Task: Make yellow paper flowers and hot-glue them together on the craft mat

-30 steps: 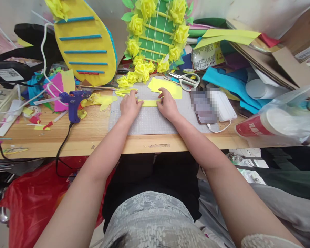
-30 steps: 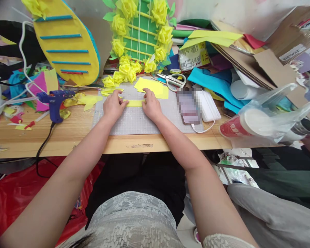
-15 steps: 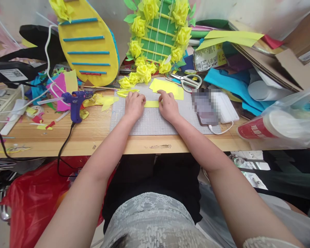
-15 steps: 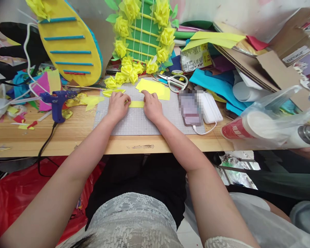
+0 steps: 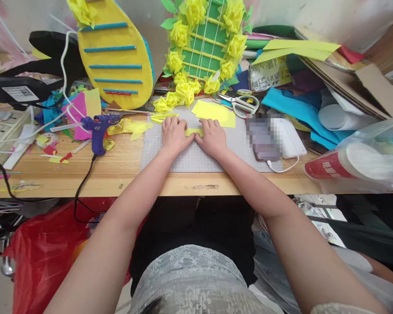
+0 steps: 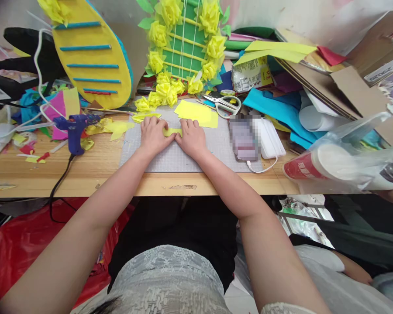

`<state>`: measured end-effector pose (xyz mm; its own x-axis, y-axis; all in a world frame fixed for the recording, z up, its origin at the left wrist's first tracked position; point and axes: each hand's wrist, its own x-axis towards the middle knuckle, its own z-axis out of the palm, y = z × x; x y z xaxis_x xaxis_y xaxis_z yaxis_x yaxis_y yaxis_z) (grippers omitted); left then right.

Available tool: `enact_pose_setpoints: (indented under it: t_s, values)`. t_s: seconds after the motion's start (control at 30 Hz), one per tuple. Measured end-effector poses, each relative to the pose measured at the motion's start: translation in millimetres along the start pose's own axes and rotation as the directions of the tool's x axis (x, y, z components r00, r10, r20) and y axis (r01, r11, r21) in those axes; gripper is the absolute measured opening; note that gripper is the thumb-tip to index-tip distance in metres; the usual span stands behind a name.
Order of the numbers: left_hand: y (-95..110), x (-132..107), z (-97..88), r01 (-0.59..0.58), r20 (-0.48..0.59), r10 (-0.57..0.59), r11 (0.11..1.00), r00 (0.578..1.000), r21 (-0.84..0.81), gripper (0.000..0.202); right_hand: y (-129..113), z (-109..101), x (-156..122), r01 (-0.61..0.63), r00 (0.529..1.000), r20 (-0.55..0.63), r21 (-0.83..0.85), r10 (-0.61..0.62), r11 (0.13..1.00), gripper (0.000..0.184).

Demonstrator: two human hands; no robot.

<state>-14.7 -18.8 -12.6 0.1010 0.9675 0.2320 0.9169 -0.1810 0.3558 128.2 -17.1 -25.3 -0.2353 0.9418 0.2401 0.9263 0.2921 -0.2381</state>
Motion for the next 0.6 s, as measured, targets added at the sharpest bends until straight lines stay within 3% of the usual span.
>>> enact_pose_setpoints:
  t_s: [0.2, 0.43, 0.6]
  values:
    - [0, -1, -2.4, 0.029, 0.030, -0.029, 1.000, 0.999, 0.005, 0.027, 2, -5, -3, -0.005, 1.000, 0.024, -0.013, 0.005, 1.000, 0.042]
    - [-7, -5, -5.6, 0.057, 0.050, -0.055, 0.997, 0.997, -0.059, 0.016, 7, -9, -4, -0.006, 0.997, 0.080, 0.031, 0.003, 1.000, 0.044]
    - [-12, -5, -6.3, 0.009, 0.085, -0.001, 0.996, 0.996, -0.093, 0.032, 10, -3, -4, -0.016, 0.999, 0.050, 0.061, 0.013, 0.998, 0.046]
